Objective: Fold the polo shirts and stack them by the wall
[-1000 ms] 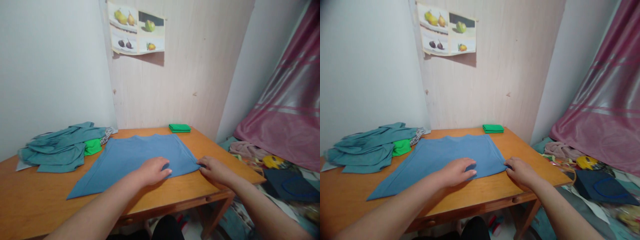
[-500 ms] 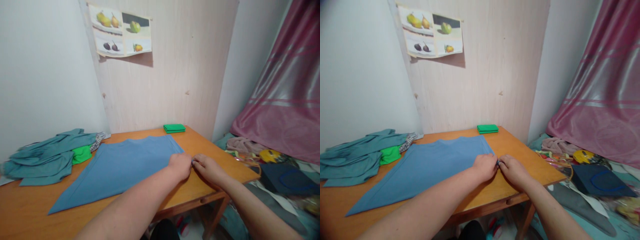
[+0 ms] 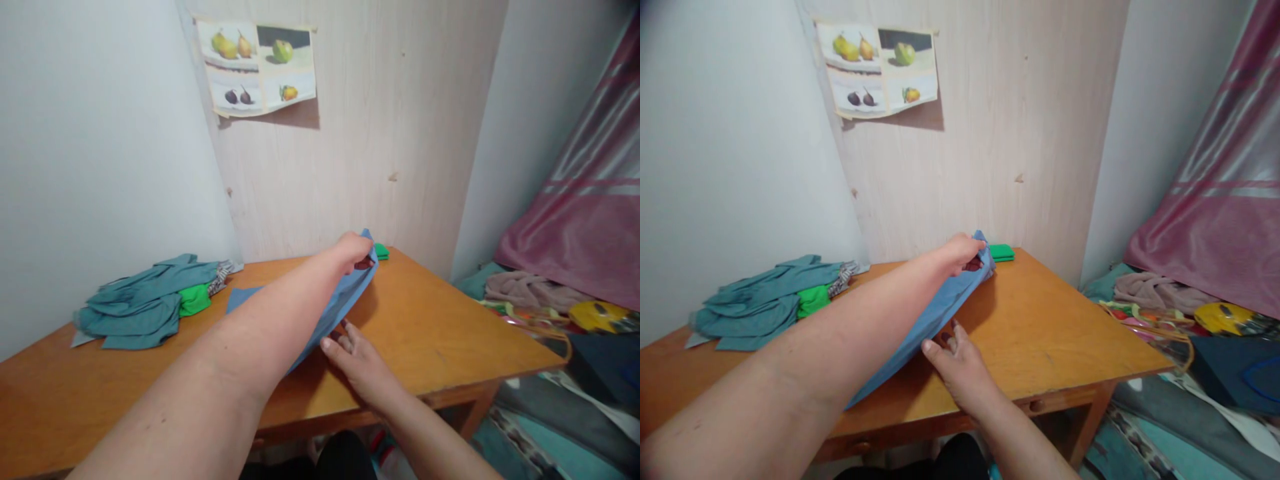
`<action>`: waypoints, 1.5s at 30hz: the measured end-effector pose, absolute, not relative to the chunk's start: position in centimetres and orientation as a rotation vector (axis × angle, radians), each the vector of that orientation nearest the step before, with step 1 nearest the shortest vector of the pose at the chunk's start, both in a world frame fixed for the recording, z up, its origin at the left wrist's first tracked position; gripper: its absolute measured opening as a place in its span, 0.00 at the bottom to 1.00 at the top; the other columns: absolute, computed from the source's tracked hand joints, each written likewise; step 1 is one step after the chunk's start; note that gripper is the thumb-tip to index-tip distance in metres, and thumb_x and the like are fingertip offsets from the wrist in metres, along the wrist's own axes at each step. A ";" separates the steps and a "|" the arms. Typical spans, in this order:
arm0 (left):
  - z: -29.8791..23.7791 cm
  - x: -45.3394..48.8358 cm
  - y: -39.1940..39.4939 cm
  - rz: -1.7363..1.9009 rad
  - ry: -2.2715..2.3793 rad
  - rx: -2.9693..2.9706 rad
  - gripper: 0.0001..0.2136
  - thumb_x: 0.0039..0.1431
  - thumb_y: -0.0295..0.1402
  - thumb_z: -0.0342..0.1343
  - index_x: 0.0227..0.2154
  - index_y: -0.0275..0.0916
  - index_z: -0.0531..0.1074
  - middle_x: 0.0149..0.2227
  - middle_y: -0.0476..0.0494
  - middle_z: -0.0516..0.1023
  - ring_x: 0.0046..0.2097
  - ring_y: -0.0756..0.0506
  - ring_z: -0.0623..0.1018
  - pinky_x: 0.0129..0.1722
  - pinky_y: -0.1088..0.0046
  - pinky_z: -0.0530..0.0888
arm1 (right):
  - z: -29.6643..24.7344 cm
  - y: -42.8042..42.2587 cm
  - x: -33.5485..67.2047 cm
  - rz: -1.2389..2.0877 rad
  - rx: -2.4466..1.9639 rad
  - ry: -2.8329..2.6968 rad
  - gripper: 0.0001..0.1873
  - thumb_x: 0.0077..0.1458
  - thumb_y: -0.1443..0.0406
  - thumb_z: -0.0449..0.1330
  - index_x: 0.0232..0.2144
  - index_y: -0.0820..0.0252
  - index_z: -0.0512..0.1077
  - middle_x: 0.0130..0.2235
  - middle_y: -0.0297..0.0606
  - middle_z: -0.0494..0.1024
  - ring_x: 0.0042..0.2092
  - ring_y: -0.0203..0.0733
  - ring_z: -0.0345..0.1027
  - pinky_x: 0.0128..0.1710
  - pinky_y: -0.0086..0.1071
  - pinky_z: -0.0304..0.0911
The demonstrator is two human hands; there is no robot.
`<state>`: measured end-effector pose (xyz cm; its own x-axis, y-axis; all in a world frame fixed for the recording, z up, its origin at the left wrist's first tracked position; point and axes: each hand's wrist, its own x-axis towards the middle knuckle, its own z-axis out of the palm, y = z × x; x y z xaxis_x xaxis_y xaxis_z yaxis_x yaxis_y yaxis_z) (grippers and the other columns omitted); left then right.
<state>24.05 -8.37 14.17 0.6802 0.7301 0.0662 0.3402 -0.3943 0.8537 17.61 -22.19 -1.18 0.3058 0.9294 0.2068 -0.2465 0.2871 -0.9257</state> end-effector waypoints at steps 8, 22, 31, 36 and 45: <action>21.6 22.3 -5.4 0.862 0.769 1.482 0.07 0.66 0.26 0.46 0.38 0.36 0.69 0.22 0.46 0.72 0.23 0.51 0.74 0.28 0.77 0.72 | -1.1 -21.6 14.6 0.936 -1.030 -0.974 0.33 0.48 0.57 0.68 0.55 0.57 0.65 0.52 0.45 0.78 0.50 0.50 0.74 0.52 0.45 0.69; 28.4 12.1 0.1 1.316 0.581 1.037 0.07 0.62 0.25 0.49 0.41 0.39 0.67 0.24 0.47 0.75 0.25 0.49 0.78 0.26 0.78 0.74 | 0.3 -23.8 21.0 0.912 -1.402 -0.997 0.12 0.44 0.60 0.59 0.33 0.57 0.74 0.28 0.35 0.79 0.29 0.43 0.72 0.32 0.34 0.68; 28.5 3.9 1.8 1.491 0.623 1.111 0.02 0.62 0.26 0.51 0.34 0.39 0.68 0.23 0.48 0.75 0.25 0.50 0.77 0.24 0.79 0.71 | 6.1 -25.0 27.4 0.521 -1.638 -1.126 0.13 0.53 0.54 0.59 0.38 0.53 0.72 0.27 0.31 0.76 0.27 0.41 0.72 0.25 0.31 0.68; 28.9 -0.9 1.9 1.540 0.674 1.220 0.05 0.62 0.30 0.53 0.30 0.38 0.69 0.24 0.48 0.75 0.25 0.50 0.76 0.22 0.78 0.65 | 12.1 -25.3 28.1 0.601 -1.647 -1.019 0.22 0.46 0.52 0.64 0.42 0.53 0.71 0.27 0.35 0.78 0.23 0.42 0.71 0.20 0.32 0.67; 25.4 -5.1 6.1 1.491 0.863 1.136 0.07 0.59 0.27 0.55 0.26 0.39 0.66 0.18 0.49 0.71 0.19 0.49 0.71 0.21 0.75 0.61 | 16.6 -19.0 32.4 0.083 -1.789 -1.540 0.13 0.52 0.59 0.58 0.38 0.56 0.75 0.32 0.40 0.81 0.30 0.42 0.73 0.27 0.31 0.66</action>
